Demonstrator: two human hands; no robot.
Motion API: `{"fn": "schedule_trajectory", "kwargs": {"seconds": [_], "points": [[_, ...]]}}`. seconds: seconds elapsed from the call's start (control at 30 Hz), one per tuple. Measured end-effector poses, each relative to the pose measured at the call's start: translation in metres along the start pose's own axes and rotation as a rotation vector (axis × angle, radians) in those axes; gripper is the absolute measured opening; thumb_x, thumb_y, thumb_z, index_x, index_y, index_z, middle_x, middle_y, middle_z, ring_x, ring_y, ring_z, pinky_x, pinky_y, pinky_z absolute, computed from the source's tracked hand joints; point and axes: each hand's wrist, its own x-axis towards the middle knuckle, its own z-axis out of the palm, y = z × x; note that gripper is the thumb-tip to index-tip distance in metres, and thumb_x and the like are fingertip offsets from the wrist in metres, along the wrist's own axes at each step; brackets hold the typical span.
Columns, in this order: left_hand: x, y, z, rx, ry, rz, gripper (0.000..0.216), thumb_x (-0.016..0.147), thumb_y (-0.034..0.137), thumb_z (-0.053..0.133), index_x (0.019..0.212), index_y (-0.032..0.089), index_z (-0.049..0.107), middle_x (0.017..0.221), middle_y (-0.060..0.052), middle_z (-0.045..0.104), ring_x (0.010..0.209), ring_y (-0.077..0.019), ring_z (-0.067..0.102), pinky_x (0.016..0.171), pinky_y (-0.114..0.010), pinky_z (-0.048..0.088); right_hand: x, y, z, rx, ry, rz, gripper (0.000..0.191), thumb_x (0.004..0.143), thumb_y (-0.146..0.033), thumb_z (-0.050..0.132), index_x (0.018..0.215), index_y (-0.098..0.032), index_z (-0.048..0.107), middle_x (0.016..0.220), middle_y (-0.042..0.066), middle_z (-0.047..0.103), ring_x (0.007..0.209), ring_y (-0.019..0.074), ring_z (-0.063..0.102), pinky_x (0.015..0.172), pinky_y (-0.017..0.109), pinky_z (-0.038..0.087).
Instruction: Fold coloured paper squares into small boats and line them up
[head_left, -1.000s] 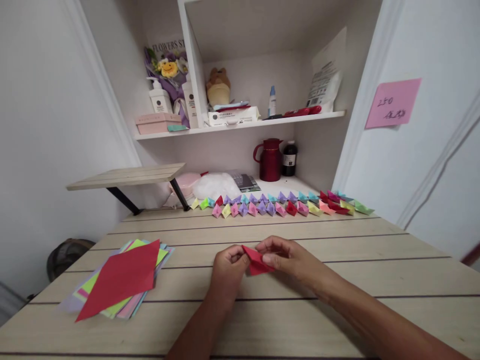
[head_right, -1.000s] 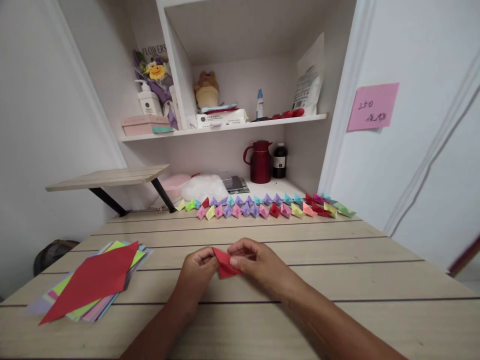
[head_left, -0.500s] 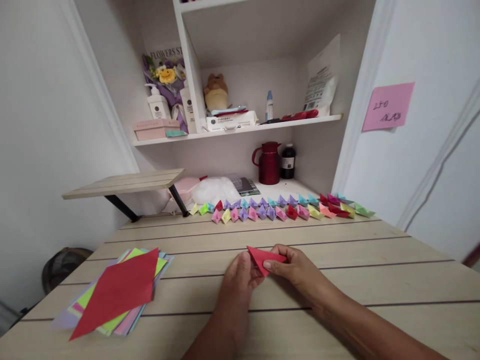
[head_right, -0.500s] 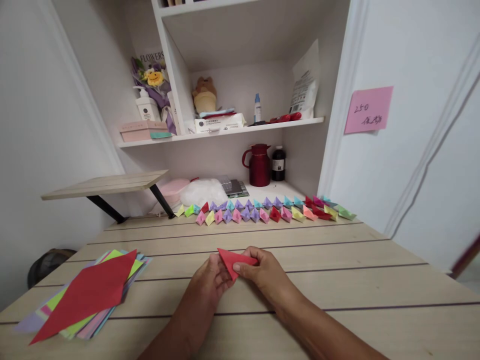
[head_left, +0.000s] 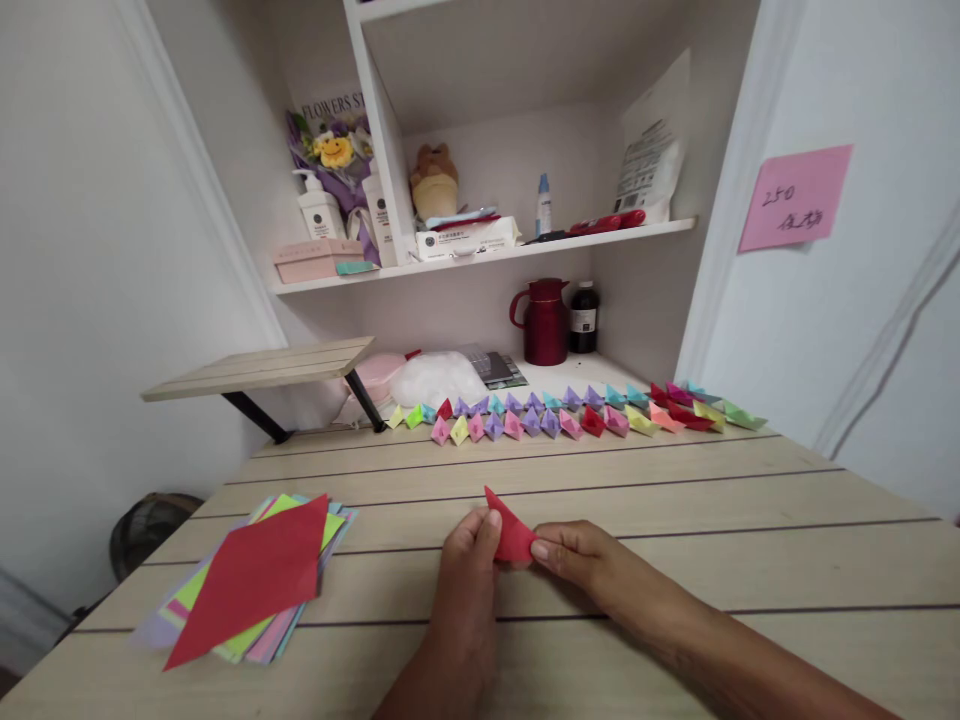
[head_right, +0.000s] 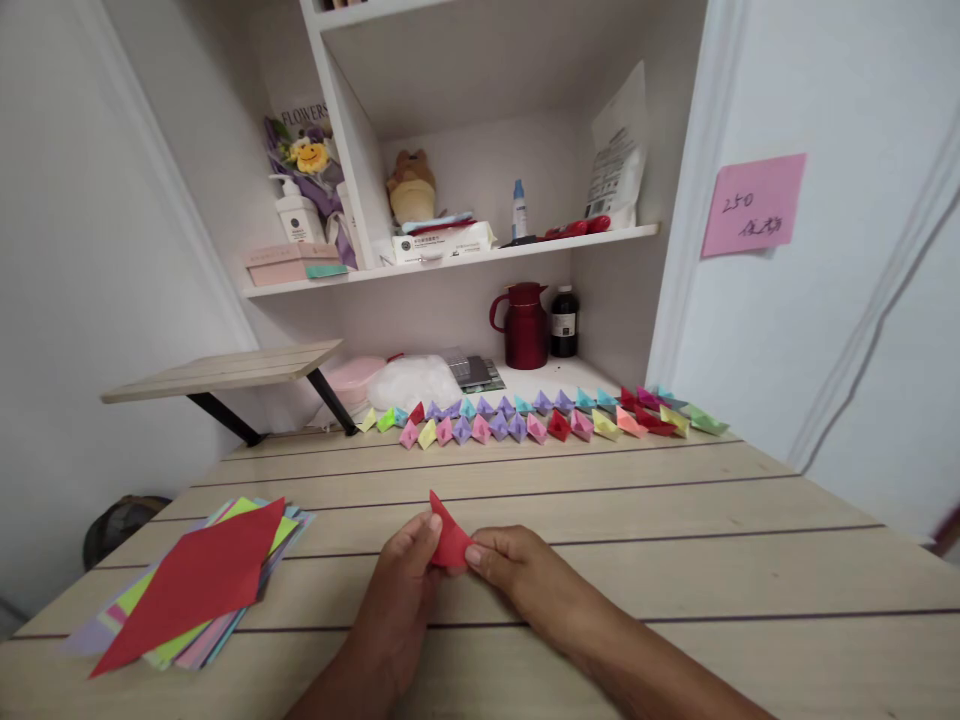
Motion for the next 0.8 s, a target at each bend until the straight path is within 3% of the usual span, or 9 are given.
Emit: {"fn": "schedule_trajectory", "kwargs": {"seconds": [0.1,0.17,0.33,0.4,0.57,0.67,0.8], "points": [[0.001,0.005,-0.002,0.134,0.052,0.069,0.026,0.071,0.041,0.069,0.072,0.016,0.065,0.065,0.000,0.061,0.065,-0.0152,0.053,0.064,-0.025,0.041,0.000,0.000,0.000,-0.033,0.068,-0.045,0.023,0.082,-0.042,0.062,0.088,-0.019,0.065,0.091,0.003,0.064,0.087,0.0205,0.055,0.077,0.028,0.039],[0.000,0.008,0.000,0.220,0.050,0.103,0.023,0.072,0.038,0.066,0.074,0.016,0.068,0.065,0.000,0.062,0.065,-0.0163,0.054,0.063,-0.025,0.041,0.001,0.004,0.000,0.017,0.092,-0.041,0.023,0.081,-0.040,0.063,0.091,-0.019,0.064,0.089,0.003,0.064,0.084,0.0194,0.055,0.075,0.028,0.039],[-0.003,0.008,0.005,0.388,0.010,0.190,0.016,0.072,0.031,0.065,0.069,0.017,0.071,0.067,-0.001,0.063,0.068,-0.0172,0.054,0.063,-0.025,0.040,0.002,0.012,0.000,0.051,0.167,0.077,0.035,0.073,-0.043,0.070,0.059,-0.017,0.052,0.053,-0.005,0.045,0.052,0.0097,0.036,0.053,0.024,0.026],[-0.003,0.006,0.005,0.372,-0.002,0.153,0.023,0.074,0.037,0.064,0.069,0.017,0.072,0.065,-0.001,0.062,0.066,-0.0173,0.054,0.062,-0.025,0.040,0.001,0.009,0.003,0.121,0.192,0.107,0.038,0.071,-0.044,0.072,0.056,-0.017,0.049,0.050,-0.006,0.043,0.050,0.0084,0.033,0.052,0.024,0.023],[0.001,-0.001,-0.001,0.204,0.008,0.041,0.053,0.082,0.061,0.049,0.092,0.014,0.071,0.072,-0.006,0.068,0.070,-0.0201,0.059,0.068,-0.030,0.044,-0.001,-0.002,0.008,0.354,0.200,0.144,0.039,0.066,-0.048,0.075,0.061,-0.015,0.056,0.063,0.002,0.062,0.061,0.0132,0.050,0.063,0.026,0.035],[0.004,-0.007,-0.002,0.161,0.007,0.036,0.063,0.079,0.068,0.047,0.097,0.012,0.068,0.071,-0.007,0.068,0.066,-0.0198,0.060,0.069,-0.031,0.045,0.000,0.000,0.006,0.363,0.251,0.115,0.039,0.068,-0.049,0.074,0.060,-0.015,0.058,0.064,0.003,0.064,0.064,0.0155,0.054,0.067,0.029,0.038],[0.008,-0.014,0.001,0.133,-0.015,0.048,0.054,0.068,0.063,0.066,0.089,0.013,0.065,0.063,-0.004,0.065,0.059,-0.0166,0.057,0.063,-0.029,0.044,0.002,0.009,0.001,0.299,0.302,0.065,0.039,0.072,-0.050,0.071,0.060,-0.015,0.059,0.061,0.003,0.063,0.061,0.0150,0.052,0.066,0.030,0.039]]}}
